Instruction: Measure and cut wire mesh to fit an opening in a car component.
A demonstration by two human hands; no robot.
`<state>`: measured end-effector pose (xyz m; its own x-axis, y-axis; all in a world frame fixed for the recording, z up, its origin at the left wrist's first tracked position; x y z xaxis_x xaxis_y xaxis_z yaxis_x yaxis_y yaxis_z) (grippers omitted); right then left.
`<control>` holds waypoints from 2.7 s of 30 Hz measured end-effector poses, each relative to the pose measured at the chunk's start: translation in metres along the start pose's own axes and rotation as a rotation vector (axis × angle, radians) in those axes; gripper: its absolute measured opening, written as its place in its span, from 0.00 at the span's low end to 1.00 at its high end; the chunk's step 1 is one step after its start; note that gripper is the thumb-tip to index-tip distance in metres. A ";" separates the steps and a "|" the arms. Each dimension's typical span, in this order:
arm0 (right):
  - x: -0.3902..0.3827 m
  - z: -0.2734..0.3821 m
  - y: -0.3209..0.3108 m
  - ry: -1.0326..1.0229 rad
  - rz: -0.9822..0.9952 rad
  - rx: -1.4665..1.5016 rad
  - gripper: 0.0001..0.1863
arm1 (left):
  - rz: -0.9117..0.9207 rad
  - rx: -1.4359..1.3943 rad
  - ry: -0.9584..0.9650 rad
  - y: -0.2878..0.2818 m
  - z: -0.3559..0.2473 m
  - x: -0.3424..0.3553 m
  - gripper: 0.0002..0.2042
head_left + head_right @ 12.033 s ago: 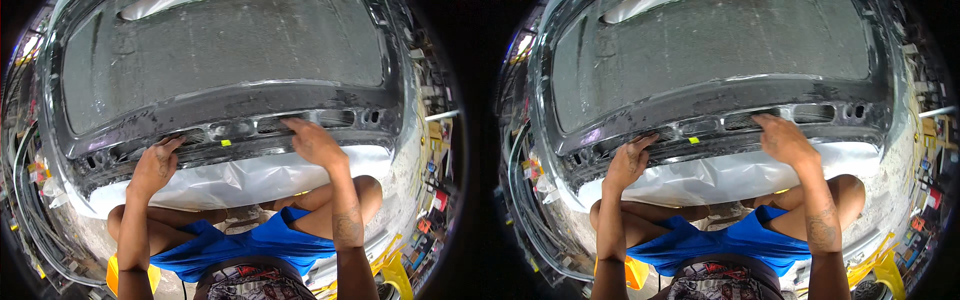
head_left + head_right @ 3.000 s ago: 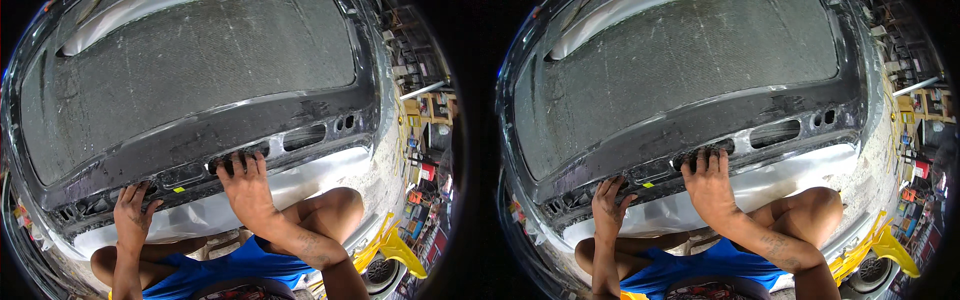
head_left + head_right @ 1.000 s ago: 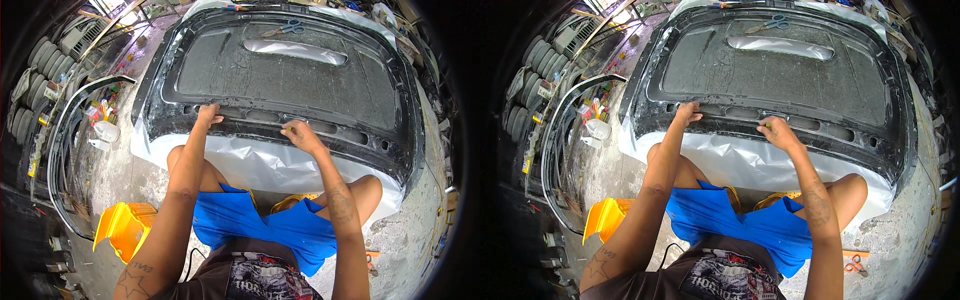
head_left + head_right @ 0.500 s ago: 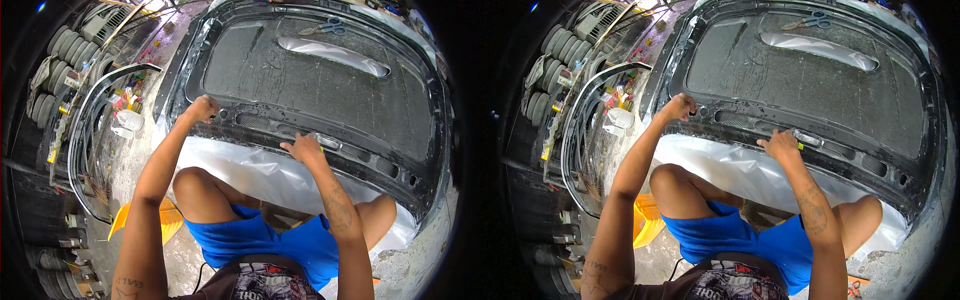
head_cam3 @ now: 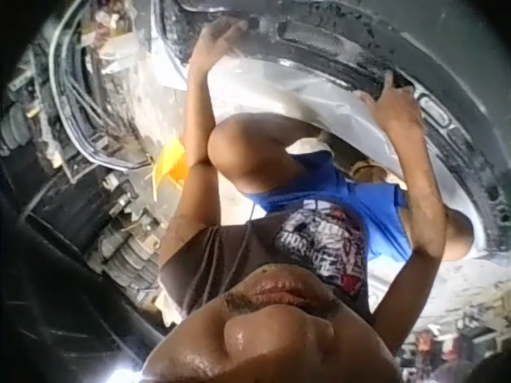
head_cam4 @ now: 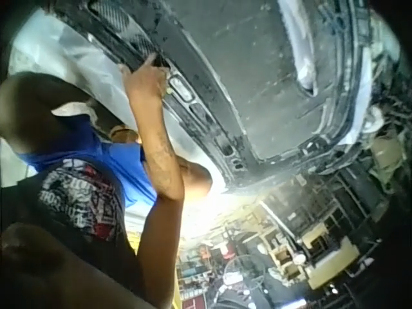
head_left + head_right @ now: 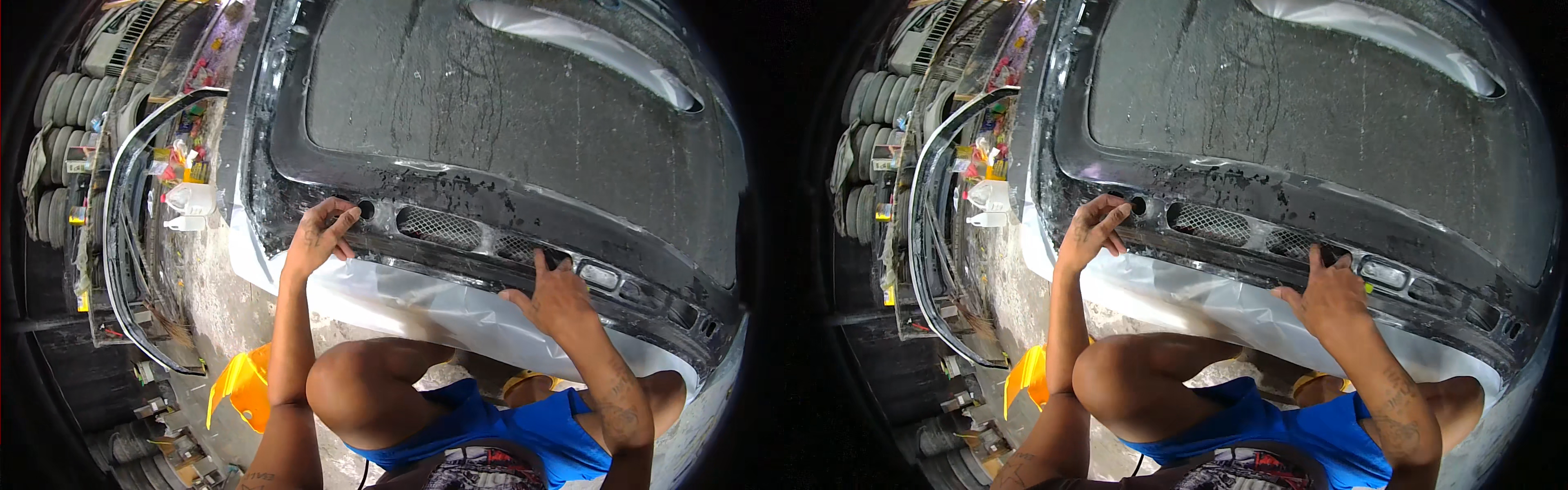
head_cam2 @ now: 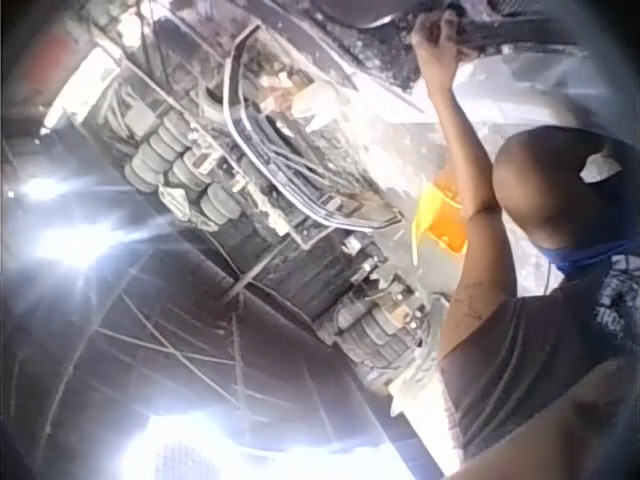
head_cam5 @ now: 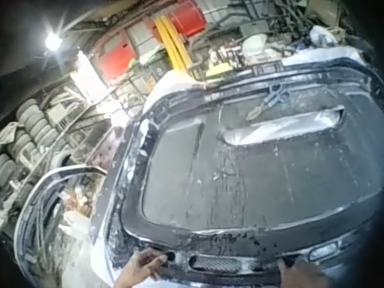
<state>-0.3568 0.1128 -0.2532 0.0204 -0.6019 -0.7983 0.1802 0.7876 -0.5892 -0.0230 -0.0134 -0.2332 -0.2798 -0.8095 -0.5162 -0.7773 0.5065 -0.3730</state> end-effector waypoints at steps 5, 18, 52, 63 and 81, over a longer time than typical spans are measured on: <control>0.000 -0.001 -0.010 -0.126 -0.063 0.026 0.48 | 0.057 -0.234 -0.024 0.005 0.002 0.016 0.12; -0.007 0.004 -0.011 0.042 0.070 0.078 0.48 | 0.295 -0.266 -0.053 -0.008 0.018 0.029 0.13; -0.001 0.003 -0.003 -0.197 -0.201 0.663 0.42 | 0.003 -0.232 0.052 -0.011 0.021 0.017 0.35; 0.023 0.006 0.004 -0.268 0.032 1.223 0.33 | -0.408 0.089 0.185 -0.047 0.022 -0.004 0.11; 0.031 0.012 0.001 -0.337 0.164 1.291 0.30 | -0.026 0.959 0.069 -0.003 0.000 0.012 0.20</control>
<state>-0.3445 0.0940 -0.2769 0.3371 -0.6631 -0.6683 0.9398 0.2791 0.1971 -0.0243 -0.0244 -0.2381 -0.3254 -0.8240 -0.4639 -0.0007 0.4908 -0.8713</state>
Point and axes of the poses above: each hand's wrist, its own x-axis towards the middle knuckle, its own y-axis out of the palm, z = x × y, the point moved 3 cm from there along x, towards the middle knuckle, and after that the axes turned 10 degrees about z, right-handed, at the moved point
